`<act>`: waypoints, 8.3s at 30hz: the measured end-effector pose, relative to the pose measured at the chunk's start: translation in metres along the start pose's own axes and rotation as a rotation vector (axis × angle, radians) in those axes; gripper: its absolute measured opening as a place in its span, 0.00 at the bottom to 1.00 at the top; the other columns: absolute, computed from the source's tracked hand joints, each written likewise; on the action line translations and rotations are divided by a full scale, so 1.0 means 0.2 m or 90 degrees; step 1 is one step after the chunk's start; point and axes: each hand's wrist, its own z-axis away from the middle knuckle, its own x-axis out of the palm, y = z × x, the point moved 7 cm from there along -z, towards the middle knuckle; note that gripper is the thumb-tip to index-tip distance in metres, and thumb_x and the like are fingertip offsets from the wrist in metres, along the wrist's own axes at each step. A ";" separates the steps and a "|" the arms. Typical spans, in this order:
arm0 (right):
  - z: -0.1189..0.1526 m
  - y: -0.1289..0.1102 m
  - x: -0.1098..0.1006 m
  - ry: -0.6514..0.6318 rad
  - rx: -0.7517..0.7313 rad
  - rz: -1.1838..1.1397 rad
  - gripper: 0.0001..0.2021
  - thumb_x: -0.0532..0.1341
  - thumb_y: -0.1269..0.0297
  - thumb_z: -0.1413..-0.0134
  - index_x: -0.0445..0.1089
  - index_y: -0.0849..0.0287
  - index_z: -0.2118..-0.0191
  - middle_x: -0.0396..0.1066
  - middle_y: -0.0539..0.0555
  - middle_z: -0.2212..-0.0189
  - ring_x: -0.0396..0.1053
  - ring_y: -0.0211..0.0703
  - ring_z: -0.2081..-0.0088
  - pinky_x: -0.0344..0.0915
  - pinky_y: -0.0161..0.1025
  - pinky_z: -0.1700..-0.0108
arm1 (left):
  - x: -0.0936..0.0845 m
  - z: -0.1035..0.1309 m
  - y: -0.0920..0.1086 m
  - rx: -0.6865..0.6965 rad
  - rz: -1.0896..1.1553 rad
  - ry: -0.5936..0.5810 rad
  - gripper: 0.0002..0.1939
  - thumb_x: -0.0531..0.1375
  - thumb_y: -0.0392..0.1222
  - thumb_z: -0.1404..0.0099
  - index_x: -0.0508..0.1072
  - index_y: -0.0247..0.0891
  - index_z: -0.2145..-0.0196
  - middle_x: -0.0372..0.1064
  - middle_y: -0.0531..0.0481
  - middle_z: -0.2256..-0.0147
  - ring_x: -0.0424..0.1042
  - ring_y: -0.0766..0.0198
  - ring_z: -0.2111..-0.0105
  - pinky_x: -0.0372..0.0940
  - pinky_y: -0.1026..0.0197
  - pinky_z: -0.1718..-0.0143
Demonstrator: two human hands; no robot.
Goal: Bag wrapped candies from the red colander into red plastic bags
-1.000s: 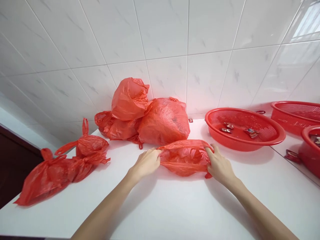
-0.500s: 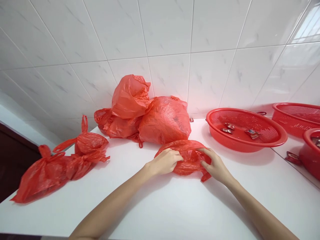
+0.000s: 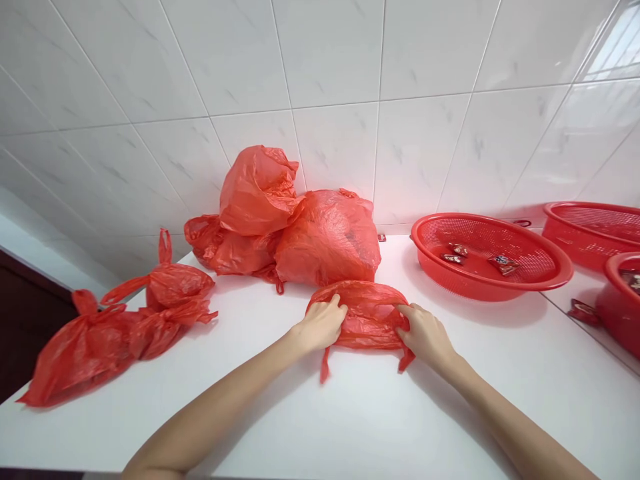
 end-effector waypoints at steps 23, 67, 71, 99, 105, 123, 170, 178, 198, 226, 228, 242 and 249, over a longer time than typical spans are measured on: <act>0.14 -0.21 -0.07 0.245 -0.547 0.026 0.22 0.48 0.78 0.36 0.76 0.54 0.49 0.78 0.60 0.52 0.75 0.50 0.53 0.72 0.49 0.52 | -0.04 0.07 0.05 0.022 0.165 0.000 0.16 0.59 0.43 0.39 0.68 0.38 0.53 0.77 0.43 0.61 0.77 0.48 0.62 0.65 0.56 0.67; -0.05 0.03 0.00 0.123 -0.307 0.162 0.30 0.65 0.57 0.46 0.67 0.64 0.39 0.78 0.67 0.52 0.63 0.68 0.38 0.28 0.81 0.37 | -0.07 0.06 -0.06 0.064 0.022 0.094 0.16 0.54 0.21 0.47 0.75 0.37 0.68 0.77 0.44 0.66 0.73 0.52 0.58 0.55 0.44 0.47; -0.03 0.01 0.00 0.120 -0.323 0.193 0.32 0.66 0.57 0.49 0.66 0.60 0.38 0.79 0.64 0.56 0.64 0.68 0.39 0.31 0.81 0.37 | -0.08 0.06 -0.04 0.085 0.030 0.165 0.17 0.54 0.25 0.40 0.78 0.38 0.60 0.77 0.42 0.57 0.71 0.51 0.54 0.56 0.42 0.45; -0.01 0.03 0.00 0.056 -0.302 0.133 0.27 0.66 0.53 0.44 0.70 0.57 0.40 0.78 0.64 0.51 0.57 0.74 0.34 0.31 0.85 0.38 | 0.08 0.03 -0.10 0.099 0.222 0.211 0.23 0.63 0.46 0.37 0.74 0.40 0.45 0.72 0.40 0.45 0.64 0.43 0.39 0.27 0.25 0.33; -0.07 0.11 -0.13 0.133 -0.180 -0.265 0.21 0.66 0.45 0.49 0.79 0.54 0.56 0.80 0.59 0.55 0.60 0.70 0.35 0.38 0.75 0.33 | 0.14 0.06 -0.11 0.079 0.283 0.253 0.24 0.63 0.45 0.38 0.73 0.39 0.44 0.69 0.37 0.41 0.63 0.41 0.38 0.32 0.22 0.34; -0.11 0.62 -0.21 0.449 0.321 -1.030 0.06 0.64 0.73 0.56 0.66 0.59 0.76 0.71 0.47 0.80 0.74 0.37 0.75 0.78 0.35 0.69 | 0.13 0.12 -0.10 0.128 0.311 0.455 0.13 0.54 0.35 0.33 0.78 0.41 0.57 0.76 0.44 0.51 0.72 0.51 0.45 0.43 0.27 0.34; 0.14 0.21 -0.30 0.579 -0.075 -0.737 0.06 0.66 0.62 0.58 0.74 0.55 0.80 0.73 0.48 0.80 0.68 0.44 0.74 0.66 0.42 0.68 | 0.15 -0.04 -0.09 0.040 0.524 0.266 0.46 0.68 0.41 0.44 0.55 0.37 0.31 0.54 0.34 0.32 0.55 0.41 0.32 0.57 0.41 0.33; 0.11 0.27 -0.31 0.602 -0.036 -0.837 0.04 0.67 0.64 0.56 0.75 0.58 0.75 0.77 0.51 0.73 0.74 0.47 0.66 0.73 0.45 0.63 | 0.15 -0.02 -0.09 0.057 0.520 0.273 0.47 0.68 0.38 0.46 0.55 0.38 0.31 0.56 0.34 0.33 0.59 0.41 0.34 0.59 0.41 0.35; -0.05 0.56 -0.21 0.516 0.260 -0.987 0.11 0.65 0.56 0.50 0.72 0.59 0.70 0.79 0.55 0.72 0.80 0.47 0.64 0.77 0.38 0.66 | 0.05 0.28 0.34 0.333 0.277 0.406 0.14 0.53 0.42 0.28 0.77 0.42 0.52 0.74 0.42 0.48 0.72 0.55 0.50 0.53 0.43 0.36; 0.12 -0.16 -0.10 0.125 -0.329 -0.457 0.15 0.65 0.50 0.41 0.76 0.56 0.58 0.80 0.54 0.65 0.76 0.46 0.65 0.73 0.41 0.61 | 0.09 0.11 0.11 0.083 1.096 0.296 0.23 0.66 0.53 0.36 0.74 0.36 0.49 0.78 0.40 0.52 0.78 0.54 0.52 0.73 0.55 0.52; 0.11 -0.16 -0.08 0.093 -0.305 -0.520 0.13 0.64 0.51 0.39 0.76 0.56 0.63 0.79 0.52 0.67 0.75 0.44 0.65 0.73 0.40 0.60 | 0.10 0.10 0.12 0.087 1.116 0.256 0.25 0.70 0.51 0.40 0.75 0.36 0.50 0.79 0.40 0.53 0.78 0.53 0.52 0.73 0.53 0.50; 0.09 -0.16 -0.02 -0.087 -0.218 -0.764 0.15 0.68 0.51 0.44 0.73 0.57 0.59 0.76 0.54 0.63 0.77 0.43 0.64 0.76 0.41 0.60 | -0.01 0.22 0.13 0.305 0.584 0.608 0.17 0.59 0.27 0.34 0.79 0.41 0.53 0.78 0.46 0.58 0.79 0.62 0.60 0.75 0.61 0.59; 0.10 -0.11 -0.08 0.187 -0.299 -0.452 0.08 0.60 0.58 0.36 0.74 0.55 0.57 0.77 0.57 0.60 0.77 0.49 0.59 0.76 0.47 0.56 | -0.02 0.18 0.00 0.140 0.508 0.572 0.16 0.57 0.30 0.34 0.77 0.40 0.52 0.72 0.43 0.49 0.74 0.56 0.48 0.71 0.50 0.45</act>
